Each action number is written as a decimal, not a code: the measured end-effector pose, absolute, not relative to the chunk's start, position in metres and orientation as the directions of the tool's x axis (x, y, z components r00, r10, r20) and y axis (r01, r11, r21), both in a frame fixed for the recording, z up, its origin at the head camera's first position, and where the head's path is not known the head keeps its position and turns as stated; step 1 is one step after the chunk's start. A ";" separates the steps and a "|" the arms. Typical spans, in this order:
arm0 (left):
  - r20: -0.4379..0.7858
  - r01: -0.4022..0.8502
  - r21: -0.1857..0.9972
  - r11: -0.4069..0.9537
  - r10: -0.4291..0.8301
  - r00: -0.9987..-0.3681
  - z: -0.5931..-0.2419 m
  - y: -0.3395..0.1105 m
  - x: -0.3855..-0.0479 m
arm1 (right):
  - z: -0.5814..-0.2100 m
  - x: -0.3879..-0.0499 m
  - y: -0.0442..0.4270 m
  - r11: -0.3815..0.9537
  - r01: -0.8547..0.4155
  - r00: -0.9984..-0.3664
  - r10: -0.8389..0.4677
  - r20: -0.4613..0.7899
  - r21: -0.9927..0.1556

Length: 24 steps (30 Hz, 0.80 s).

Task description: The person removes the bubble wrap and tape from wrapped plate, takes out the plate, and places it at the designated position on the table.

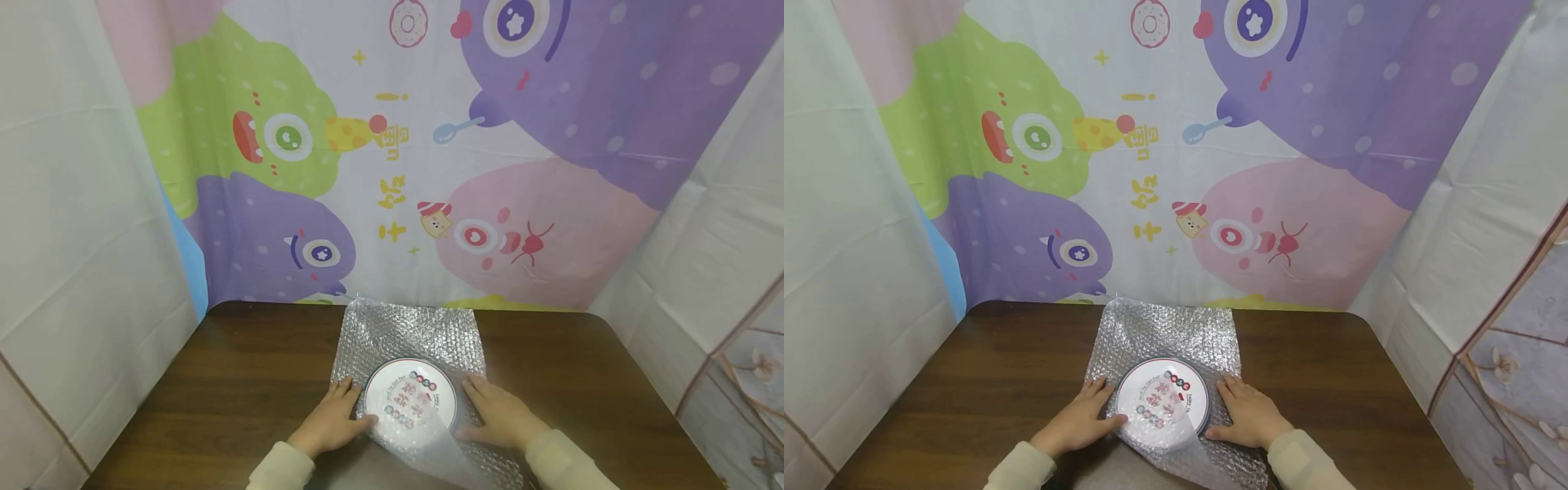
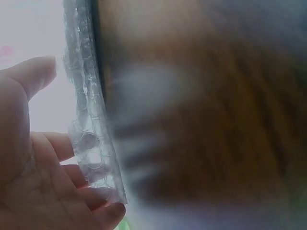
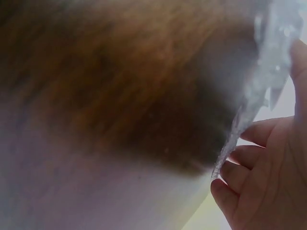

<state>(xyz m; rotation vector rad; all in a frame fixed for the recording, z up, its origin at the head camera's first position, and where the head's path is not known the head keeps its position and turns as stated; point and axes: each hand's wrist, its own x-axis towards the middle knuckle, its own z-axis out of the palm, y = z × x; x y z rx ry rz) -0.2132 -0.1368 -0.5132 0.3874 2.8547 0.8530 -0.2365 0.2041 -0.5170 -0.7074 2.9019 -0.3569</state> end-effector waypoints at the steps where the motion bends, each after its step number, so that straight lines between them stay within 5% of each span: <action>1: -0.057 0.206 0.550 0.809 0.283 -0.958 -0.513 -0.137 -0.213 | -0.517 -0.237 0.204 0.863 -0.434 -0.882 -0.466 -0.073 -0.259; 12: -0.041 0.229 0.547 0.805 0.300 -0.953 -0.504 -0.135 -0.212 | -0.518 -0.237 0.205 0.864 -0.432 -0.884 -0.463 -0.071 -0.259; 24: 0.118 0.328 0.575 0.749 0.321 -0.940 -0.504 -0.129 -0.221 | -0.517 -0.237 0.205 0.867 -0.421 -0.887 -0.455 -0.079 -0.267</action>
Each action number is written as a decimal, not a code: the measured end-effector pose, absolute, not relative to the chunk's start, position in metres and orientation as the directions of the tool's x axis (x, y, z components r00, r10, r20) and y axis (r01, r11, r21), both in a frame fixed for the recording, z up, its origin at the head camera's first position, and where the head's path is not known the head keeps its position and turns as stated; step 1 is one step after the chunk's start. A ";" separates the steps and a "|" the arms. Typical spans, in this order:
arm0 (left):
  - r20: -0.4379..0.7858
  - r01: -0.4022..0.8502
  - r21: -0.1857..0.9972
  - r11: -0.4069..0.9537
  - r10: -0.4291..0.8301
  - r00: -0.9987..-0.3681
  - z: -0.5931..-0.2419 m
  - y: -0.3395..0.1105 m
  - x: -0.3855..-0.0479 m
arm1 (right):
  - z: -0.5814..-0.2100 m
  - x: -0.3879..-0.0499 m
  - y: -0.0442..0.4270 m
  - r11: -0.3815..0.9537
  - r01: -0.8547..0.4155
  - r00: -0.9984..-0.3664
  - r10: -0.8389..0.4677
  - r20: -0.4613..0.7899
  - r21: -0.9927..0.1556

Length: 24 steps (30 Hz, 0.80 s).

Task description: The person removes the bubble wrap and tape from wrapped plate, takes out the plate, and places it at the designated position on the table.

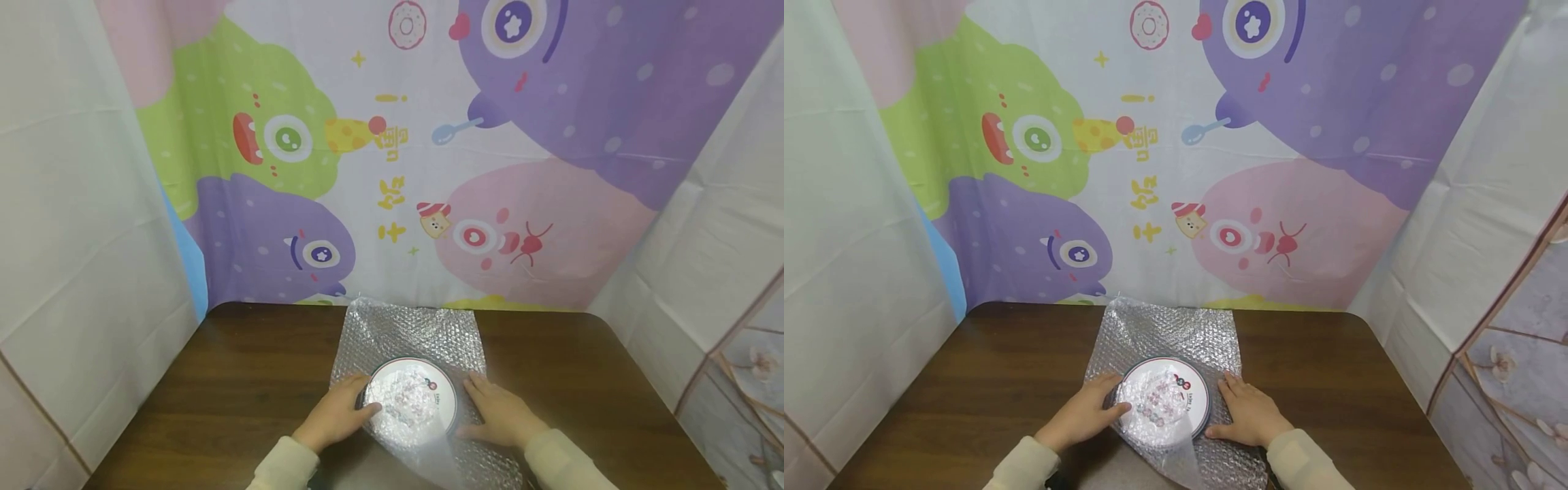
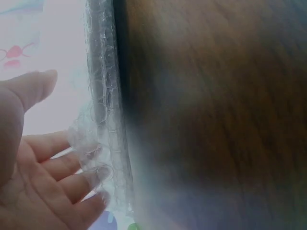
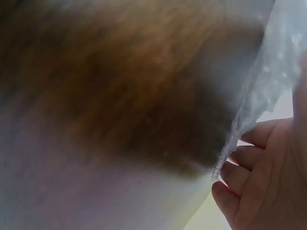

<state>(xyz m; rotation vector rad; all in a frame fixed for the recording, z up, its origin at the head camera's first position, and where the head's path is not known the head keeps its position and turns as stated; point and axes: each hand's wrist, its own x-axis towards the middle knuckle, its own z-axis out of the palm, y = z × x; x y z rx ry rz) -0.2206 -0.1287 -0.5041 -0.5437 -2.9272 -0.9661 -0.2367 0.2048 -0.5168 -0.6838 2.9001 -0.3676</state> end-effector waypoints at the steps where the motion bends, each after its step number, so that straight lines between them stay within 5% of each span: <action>1: 0.133 0.333 0.579 0.744 0.317 -0.939 -0.504 -0.128 -0.221 | -0.517 -0.237 0.205 0.868 -0.419 -0.888 -0.453 -0.079 -0.267; 11: 0.235 0.363 0.570 0.737 0.277 -0.932 -0.499 -0.129 -0.221 | -0.520 -0.238 0.205 0.874 -0.407 -0.893 -0.442 -0.086 -0.264; 24: 0.213 0.308 0.753 0.581 0.228 -0.950 -0.495 -0.137 -0.225 | -0.516 -0.236 0.203 0.869 -0.392 -0.894 -0.437 -0.098 -0.300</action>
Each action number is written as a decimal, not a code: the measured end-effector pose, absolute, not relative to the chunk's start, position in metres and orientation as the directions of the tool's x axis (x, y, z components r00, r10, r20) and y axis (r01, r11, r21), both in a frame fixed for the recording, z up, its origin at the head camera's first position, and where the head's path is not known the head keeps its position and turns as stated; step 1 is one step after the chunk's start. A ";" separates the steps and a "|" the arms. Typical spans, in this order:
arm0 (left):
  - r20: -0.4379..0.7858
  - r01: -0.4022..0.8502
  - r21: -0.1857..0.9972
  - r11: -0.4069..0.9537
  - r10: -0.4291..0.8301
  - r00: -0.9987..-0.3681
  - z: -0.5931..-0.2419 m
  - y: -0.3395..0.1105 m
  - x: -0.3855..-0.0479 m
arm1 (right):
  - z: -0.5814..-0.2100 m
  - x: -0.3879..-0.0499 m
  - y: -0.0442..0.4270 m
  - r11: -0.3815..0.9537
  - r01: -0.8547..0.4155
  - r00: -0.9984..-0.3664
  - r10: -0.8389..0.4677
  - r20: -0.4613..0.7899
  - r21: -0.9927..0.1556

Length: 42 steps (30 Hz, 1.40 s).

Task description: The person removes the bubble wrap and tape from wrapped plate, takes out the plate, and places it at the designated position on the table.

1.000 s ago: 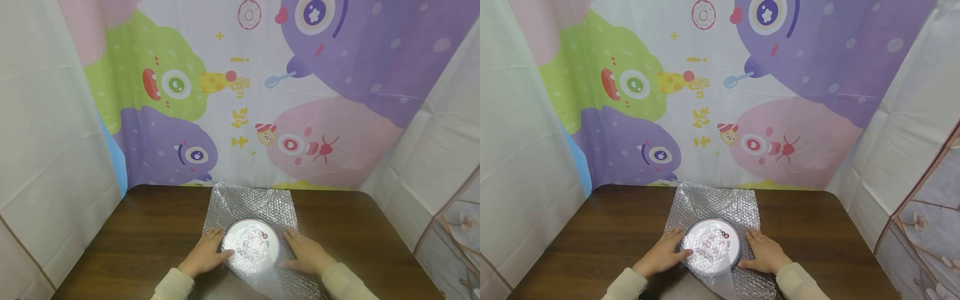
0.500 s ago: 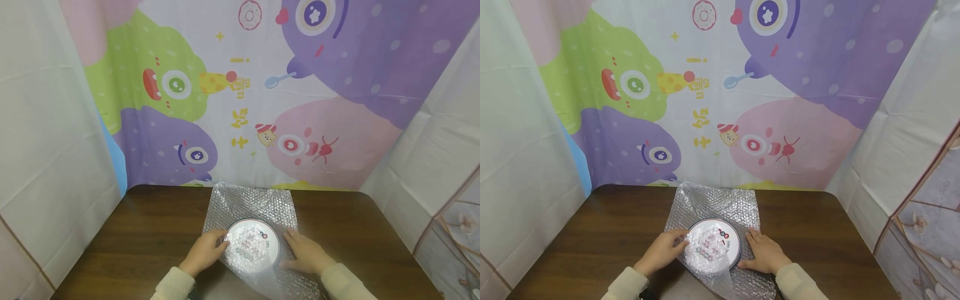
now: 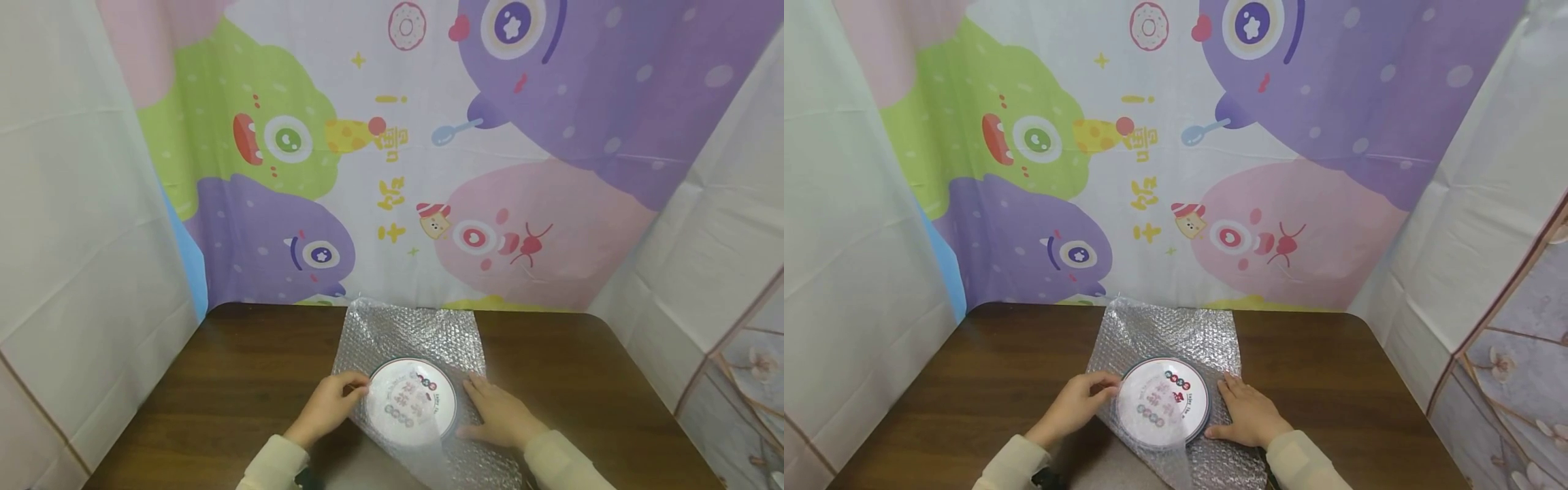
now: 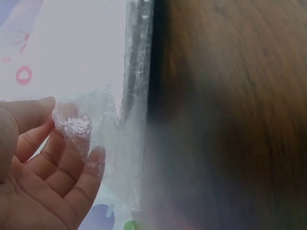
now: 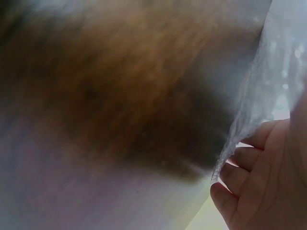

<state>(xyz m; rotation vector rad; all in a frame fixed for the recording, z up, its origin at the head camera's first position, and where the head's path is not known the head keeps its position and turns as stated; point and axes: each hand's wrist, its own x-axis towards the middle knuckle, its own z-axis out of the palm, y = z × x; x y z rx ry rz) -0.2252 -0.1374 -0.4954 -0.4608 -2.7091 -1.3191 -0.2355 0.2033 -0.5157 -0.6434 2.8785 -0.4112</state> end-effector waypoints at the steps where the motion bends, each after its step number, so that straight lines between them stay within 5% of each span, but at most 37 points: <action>1: 0.209 0.304 0.764 0.569 0.227 -0.951 -0.494 -0.138 -0.225 | -0.515 -0.235 0.203 0.870 -0.391 -0.894 -0.436 -0.100 -0.301; 24: 0.105 0.252 0.819 0.516 0.298 -0.949 -0.488 -0.162 -0.210 | -0.517 -0.238 0.202 0.884 -0.350 -0.903 -0.407 -0.140 -0.310; 34: -0.017 0.260 0.842 0.473 0.505 -0.863 -0.479 -0.174 -0.205 | -0.518 -0.239 0.203 0.885 -0.346 -0.902 -0.405 -0.151 -0.312; 42: -0.101 0.238 0.828 0.508 0.553 -0.827 -0.474 -0.177 -0.199 | -0.518 -0.239 0.203 0.885 -0.344 -0.902 -0.404 -0.152 -0.313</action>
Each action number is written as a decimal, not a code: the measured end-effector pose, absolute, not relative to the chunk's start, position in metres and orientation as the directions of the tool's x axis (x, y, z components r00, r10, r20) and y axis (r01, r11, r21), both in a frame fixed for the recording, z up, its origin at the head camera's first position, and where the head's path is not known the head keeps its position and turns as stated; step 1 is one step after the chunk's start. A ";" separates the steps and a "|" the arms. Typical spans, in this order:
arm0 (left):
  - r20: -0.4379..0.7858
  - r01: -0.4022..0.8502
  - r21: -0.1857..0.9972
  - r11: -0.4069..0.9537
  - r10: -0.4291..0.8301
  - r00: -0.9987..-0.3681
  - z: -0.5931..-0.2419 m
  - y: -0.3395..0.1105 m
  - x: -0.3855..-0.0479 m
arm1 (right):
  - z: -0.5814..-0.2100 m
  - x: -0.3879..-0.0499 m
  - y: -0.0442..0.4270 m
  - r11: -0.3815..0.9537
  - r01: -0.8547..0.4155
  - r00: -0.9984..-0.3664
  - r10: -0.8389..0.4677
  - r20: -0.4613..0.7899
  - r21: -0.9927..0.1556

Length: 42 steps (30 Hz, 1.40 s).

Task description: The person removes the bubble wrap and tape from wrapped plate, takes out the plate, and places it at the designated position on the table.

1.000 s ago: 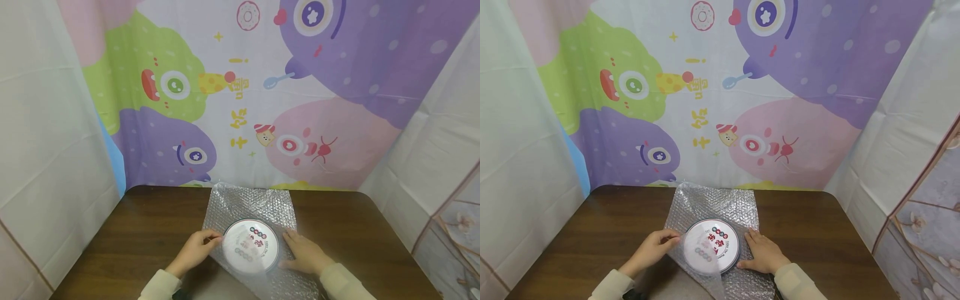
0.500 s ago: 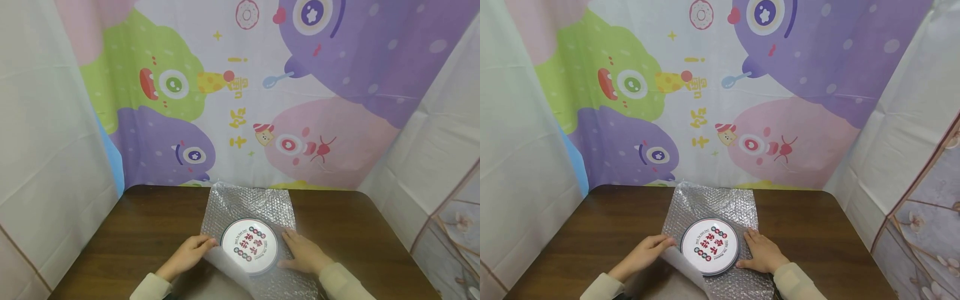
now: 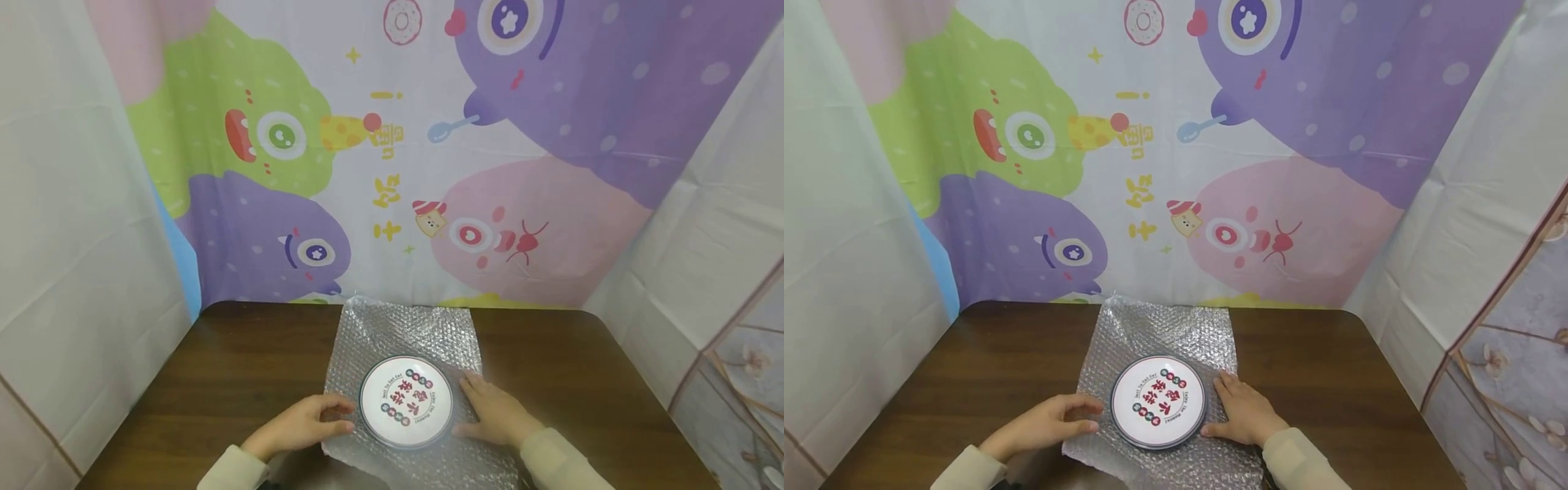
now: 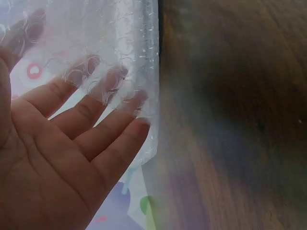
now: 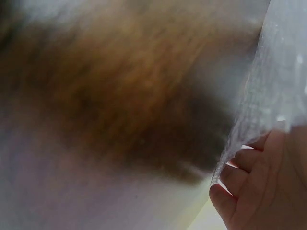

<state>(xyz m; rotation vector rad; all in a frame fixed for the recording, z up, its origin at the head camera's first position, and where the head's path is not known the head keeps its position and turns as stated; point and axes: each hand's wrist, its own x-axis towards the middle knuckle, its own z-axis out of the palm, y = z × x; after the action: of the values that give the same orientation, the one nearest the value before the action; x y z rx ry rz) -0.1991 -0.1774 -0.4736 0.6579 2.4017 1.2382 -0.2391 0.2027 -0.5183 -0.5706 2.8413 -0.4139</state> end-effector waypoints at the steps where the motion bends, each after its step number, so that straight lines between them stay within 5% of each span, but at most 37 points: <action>1: -0.099 0.247 0.820 0.516 0.553 -0.827 -0.473 -0.178 -0.198 | -0.518 -0.239 0.203 0.885 -0.345 -0.902 -0.405 -0.152 -0.313; 42: -0.122 0.425 0.490 0.761 0.543 -0.831 -0.507 -0.159 -0.166 | -0.518 -0.238 0.202 0.884 -0.336 -0.904 -0.400 -0.154 -0.326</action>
<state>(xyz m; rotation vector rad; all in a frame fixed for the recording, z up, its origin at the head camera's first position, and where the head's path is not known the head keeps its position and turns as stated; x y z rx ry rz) -0.1663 -0.1591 -0.5075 0.7563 2.7009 0.6613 -0.2378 0.2020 -0.5182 -0.5607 2.8358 -0.4339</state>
